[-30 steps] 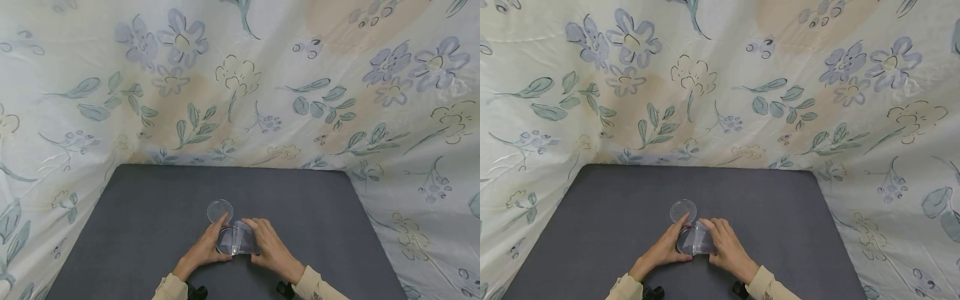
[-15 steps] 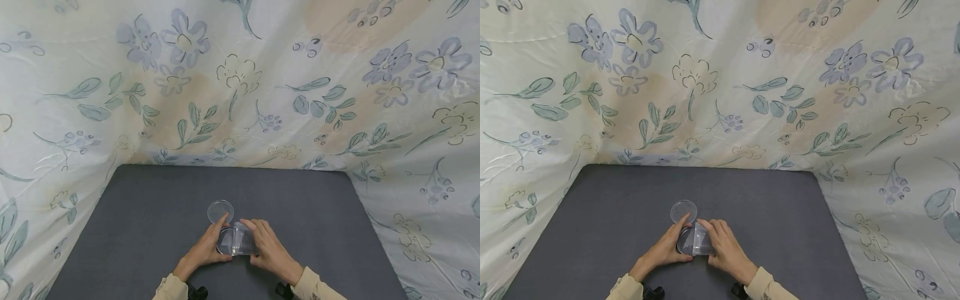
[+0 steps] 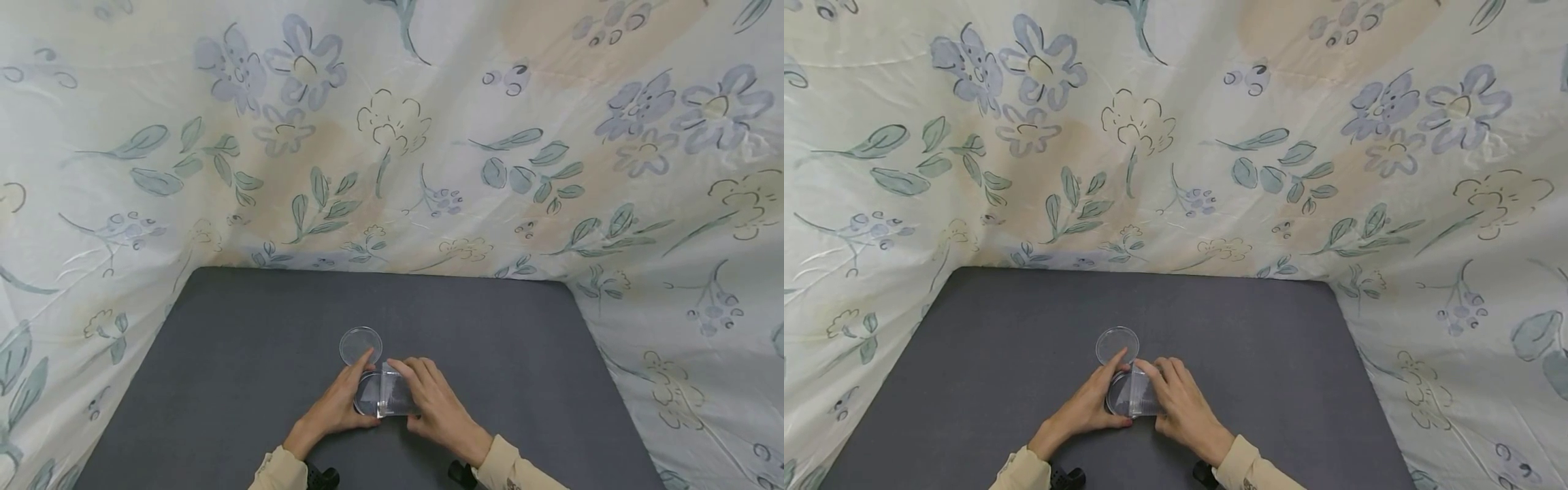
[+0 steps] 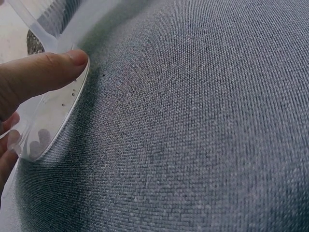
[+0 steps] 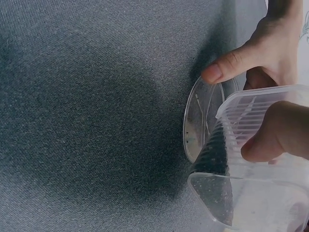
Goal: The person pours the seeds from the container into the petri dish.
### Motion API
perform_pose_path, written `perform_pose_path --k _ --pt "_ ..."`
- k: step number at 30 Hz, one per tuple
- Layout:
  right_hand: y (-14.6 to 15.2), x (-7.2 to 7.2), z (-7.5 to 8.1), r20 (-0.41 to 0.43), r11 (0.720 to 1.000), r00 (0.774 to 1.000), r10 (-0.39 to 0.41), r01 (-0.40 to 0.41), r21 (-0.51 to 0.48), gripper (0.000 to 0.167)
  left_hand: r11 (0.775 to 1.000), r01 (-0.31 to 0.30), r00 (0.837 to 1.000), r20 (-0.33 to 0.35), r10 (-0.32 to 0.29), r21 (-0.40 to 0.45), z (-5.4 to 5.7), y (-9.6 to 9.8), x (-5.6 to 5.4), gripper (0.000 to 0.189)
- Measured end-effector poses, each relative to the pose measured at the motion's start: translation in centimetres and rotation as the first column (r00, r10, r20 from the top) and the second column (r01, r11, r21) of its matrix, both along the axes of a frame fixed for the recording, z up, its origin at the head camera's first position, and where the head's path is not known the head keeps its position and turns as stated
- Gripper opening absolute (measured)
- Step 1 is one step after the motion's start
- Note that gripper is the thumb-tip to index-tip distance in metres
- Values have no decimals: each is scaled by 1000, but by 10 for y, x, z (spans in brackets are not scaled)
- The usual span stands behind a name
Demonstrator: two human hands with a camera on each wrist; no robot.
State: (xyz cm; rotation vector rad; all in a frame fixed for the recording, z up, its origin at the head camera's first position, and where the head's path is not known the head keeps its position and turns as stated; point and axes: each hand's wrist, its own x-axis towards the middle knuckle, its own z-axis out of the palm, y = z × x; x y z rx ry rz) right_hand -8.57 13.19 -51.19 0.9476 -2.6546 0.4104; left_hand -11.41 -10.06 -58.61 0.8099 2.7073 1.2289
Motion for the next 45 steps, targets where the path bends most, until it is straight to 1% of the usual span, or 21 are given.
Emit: perform_pose_path --k 9,17,24,33,38,45 --pt "-2 -1 0 -42 1000 999 14 -13 20 115 1000 -8 1000 9 8 -17 3 0 0 129" --pt "-4 0 2 -35 999 999 17 -16 36 119 1000 -5 1000 22 5 -15 3 0 1 128" --pt "-3 0 1 -58 998 998 12 -9 55 114 1000 -7 1000 23 8 -21 3 0 2 128" --pt "-4 0 1 -70 998 997 19 -15 58 115 1000 -7 999 39 7 -4 2 0 1 128" --pt "-5 0 1 -80 998 996 23 -18 59 112 1000 -8 999 36 8 -5 2 0 1 129" --pt "-7 -1 3 -82 997 996 23 -16 75 113 1000 -10 999 33 10 -9 2 -1 0 129"
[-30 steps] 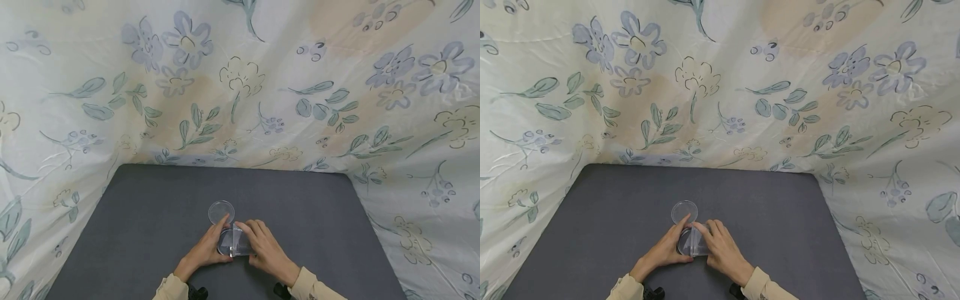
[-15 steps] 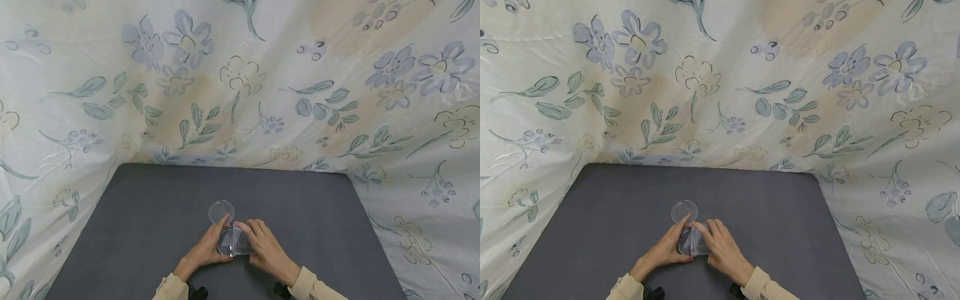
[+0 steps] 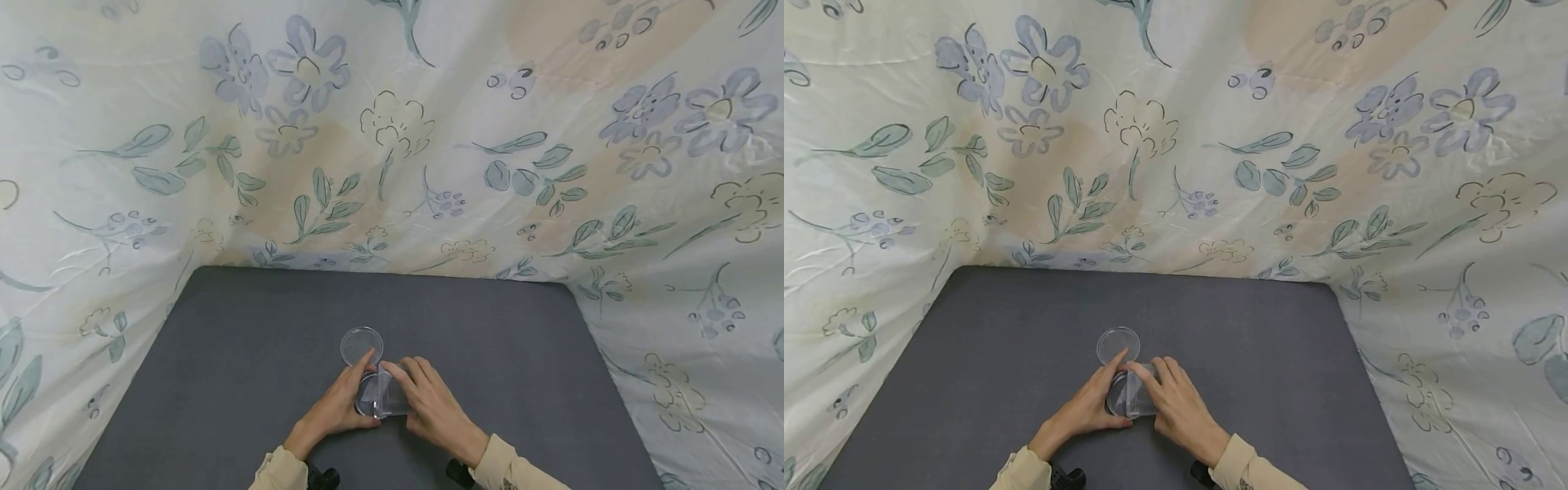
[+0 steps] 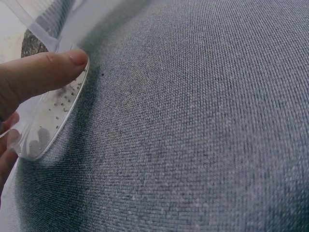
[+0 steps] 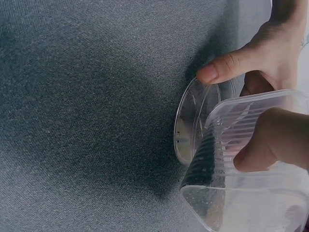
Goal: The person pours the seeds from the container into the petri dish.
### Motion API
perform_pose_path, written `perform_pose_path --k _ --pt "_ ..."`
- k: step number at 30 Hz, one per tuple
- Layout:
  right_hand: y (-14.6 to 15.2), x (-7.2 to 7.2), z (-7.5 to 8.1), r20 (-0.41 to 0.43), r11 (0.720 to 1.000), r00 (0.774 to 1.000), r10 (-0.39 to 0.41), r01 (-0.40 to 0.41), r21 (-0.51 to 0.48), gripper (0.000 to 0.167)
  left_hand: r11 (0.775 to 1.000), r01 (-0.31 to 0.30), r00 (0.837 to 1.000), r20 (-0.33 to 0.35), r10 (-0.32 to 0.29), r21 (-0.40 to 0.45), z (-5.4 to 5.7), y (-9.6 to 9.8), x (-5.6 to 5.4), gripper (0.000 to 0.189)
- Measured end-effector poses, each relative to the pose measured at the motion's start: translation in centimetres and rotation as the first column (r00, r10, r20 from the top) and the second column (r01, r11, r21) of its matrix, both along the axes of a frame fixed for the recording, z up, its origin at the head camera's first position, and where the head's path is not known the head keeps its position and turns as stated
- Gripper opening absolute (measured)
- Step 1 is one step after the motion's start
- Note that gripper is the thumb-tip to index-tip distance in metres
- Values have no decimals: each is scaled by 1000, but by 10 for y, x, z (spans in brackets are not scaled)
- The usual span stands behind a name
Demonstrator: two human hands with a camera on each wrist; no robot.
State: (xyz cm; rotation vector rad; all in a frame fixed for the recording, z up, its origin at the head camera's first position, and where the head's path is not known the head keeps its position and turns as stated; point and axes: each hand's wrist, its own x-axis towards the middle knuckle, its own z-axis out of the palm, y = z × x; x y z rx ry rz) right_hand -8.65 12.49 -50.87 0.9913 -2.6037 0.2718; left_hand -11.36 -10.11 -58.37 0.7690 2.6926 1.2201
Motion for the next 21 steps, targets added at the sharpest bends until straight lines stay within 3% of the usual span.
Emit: perform_pose_path --k 21 --pt "-3 1 3 -18 997 1000 -19 20 72 106 1000 1 1000 9 -1 -10 0 0 1 128"
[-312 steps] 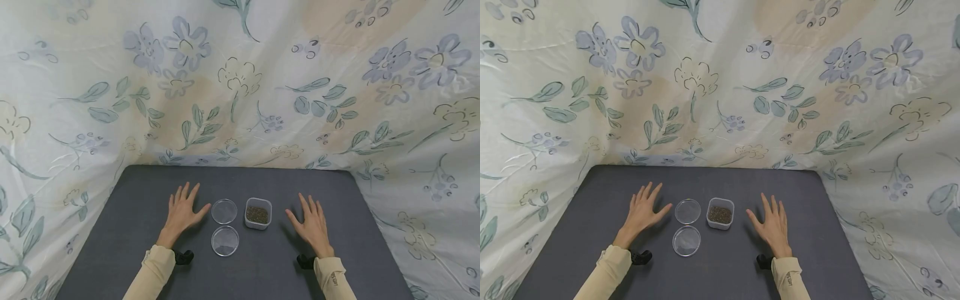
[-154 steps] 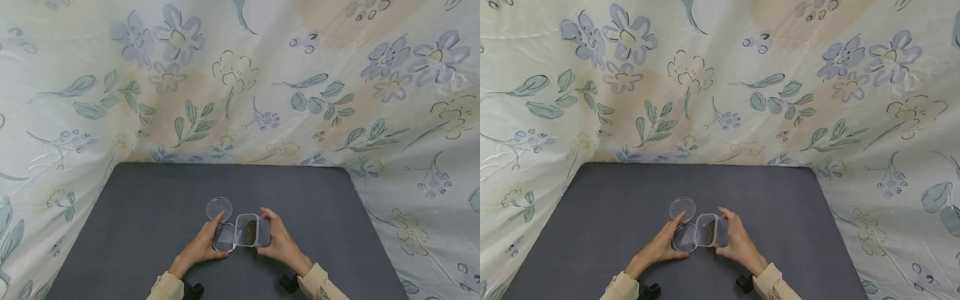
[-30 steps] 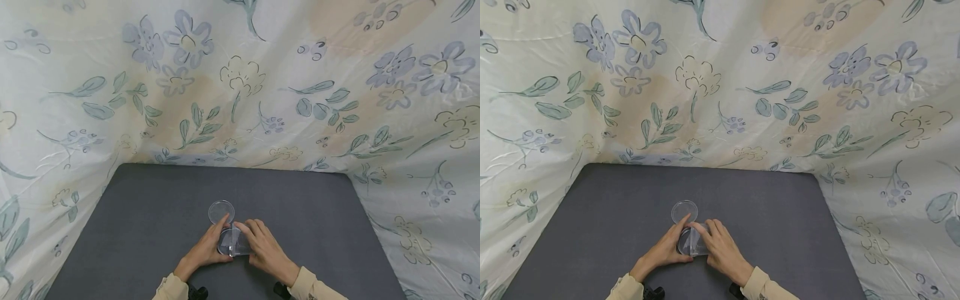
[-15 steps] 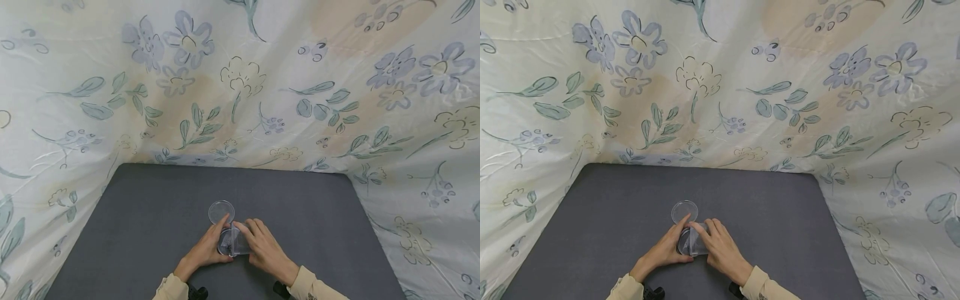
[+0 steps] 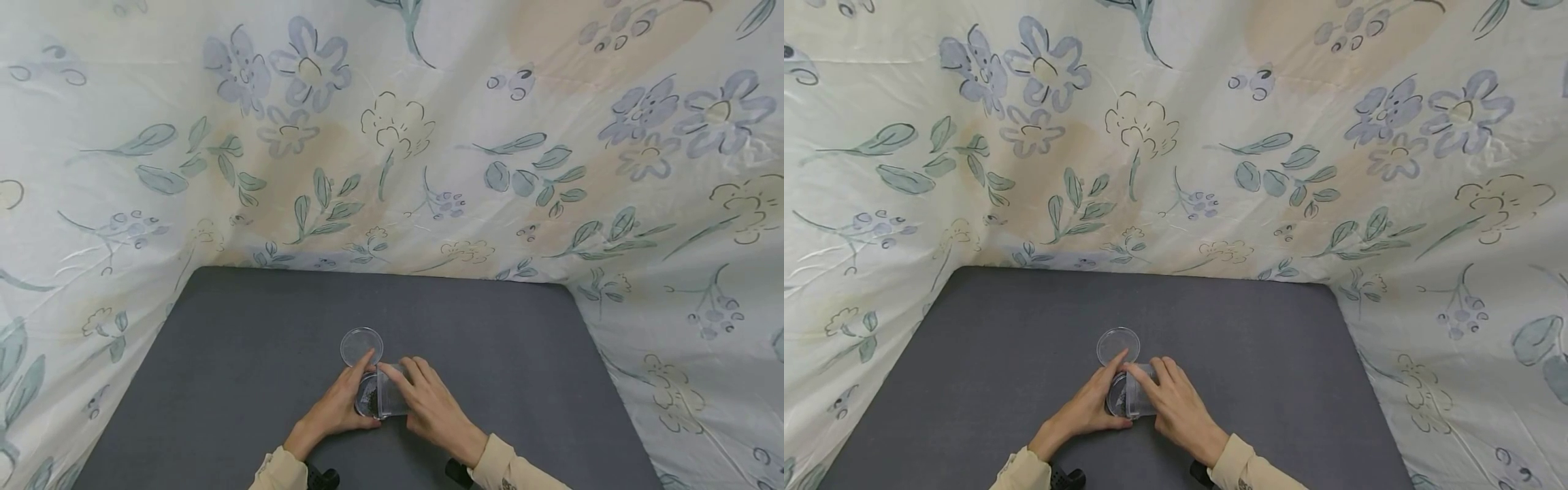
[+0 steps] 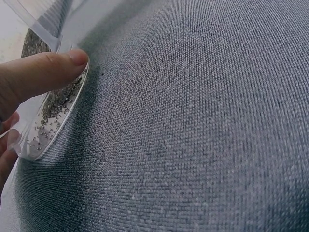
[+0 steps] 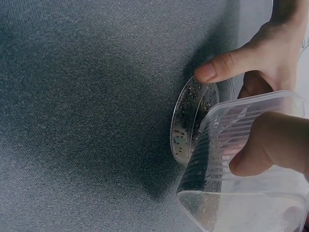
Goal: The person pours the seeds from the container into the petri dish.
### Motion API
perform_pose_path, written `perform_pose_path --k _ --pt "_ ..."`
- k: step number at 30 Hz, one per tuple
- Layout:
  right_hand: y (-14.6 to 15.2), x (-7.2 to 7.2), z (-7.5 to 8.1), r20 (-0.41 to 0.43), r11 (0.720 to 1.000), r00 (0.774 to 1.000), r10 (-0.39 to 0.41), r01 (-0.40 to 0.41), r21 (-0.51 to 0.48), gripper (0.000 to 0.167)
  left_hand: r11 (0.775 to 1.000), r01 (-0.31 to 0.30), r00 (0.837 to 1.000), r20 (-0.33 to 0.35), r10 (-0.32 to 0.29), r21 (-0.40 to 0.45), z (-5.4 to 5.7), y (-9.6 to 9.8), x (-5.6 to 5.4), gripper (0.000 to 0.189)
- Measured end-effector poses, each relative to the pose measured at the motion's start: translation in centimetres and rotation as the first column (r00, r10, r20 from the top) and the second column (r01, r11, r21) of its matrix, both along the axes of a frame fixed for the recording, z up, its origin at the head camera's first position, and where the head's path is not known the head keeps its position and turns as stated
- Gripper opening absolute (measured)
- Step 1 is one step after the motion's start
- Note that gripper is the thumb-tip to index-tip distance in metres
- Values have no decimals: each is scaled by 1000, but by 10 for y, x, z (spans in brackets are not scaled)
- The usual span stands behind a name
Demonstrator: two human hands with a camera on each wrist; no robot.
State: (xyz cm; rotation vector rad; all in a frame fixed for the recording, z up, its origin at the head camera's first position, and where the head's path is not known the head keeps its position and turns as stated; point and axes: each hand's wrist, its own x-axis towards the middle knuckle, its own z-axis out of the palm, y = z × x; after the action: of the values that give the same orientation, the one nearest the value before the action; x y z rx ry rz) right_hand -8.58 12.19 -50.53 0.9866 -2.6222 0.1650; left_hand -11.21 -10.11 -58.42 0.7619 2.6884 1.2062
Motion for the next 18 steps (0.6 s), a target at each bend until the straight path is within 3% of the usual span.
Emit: perform_pose_path --k 18 --pt "-1 -1 2 -23 999 1000 -1 2 37 107 1000 12 1000 -4 -12 9 -1 -1 -1 127"
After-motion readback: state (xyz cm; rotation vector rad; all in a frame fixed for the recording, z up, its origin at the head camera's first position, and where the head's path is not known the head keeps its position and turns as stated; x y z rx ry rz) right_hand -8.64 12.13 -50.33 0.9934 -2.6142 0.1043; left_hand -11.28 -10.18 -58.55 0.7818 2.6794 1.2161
